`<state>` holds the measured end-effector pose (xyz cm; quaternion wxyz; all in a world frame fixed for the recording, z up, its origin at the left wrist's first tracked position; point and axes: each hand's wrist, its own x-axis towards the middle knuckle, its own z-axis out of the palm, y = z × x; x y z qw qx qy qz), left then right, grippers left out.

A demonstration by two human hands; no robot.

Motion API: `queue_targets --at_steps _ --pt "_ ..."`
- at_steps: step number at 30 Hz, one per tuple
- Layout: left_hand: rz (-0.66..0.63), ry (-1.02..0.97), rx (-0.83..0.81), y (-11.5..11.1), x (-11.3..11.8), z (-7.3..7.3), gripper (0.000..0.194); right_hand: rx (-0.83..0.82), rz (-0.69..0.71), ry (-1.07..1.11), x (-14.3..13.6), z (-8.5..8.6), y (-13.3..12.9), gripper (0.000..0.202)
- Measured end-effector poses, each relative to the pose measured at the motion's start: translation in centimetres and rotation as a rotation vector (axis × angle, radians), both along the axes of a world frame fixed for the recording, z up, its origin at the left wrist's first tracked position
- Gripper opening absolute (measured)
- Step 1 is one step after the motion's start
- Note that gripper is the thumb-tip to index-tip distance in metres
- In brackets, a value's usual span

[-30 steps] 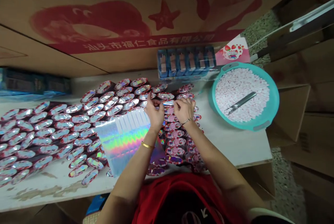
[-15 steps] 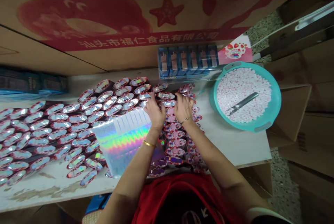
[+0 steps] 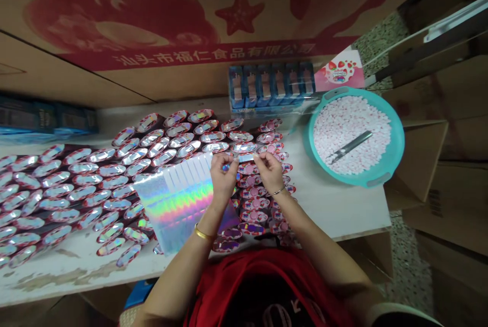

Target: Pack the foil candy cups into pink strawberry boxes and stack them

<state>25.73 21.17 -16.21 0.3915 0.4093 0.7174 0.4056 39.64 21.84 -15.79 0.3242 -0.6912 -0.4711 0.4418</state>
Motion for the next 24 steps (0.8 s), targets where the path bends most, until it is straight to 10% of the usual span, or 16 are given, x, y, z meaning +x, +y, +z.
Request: queue_targets --at_steps 6,17,20,24 --pt "-0.143 0.370 -0.142 0.5 0.9 -0.8 0.006 0.142 0.188 -0.586 1.2 -0.9 0.0 0.024" --pt "-0.203 0.548 -0.160 0.6 1.7 -1.2 0.025 0.100 0.234 -0.743 0.9 -2.1 -0.2 0.041" --pt "-0.224 0.504 -0.015 0.3 -1.9 -0.6 0.032 0.152 0.259 -0.762 0.7 -1.5 -0.4 0.043" --pt "-0.268 0.616 0.068 -2.0 -12.3 -0.2 0.029 0.260 0.314 -0.677 -2.0 0.0 -1.2 0.039"
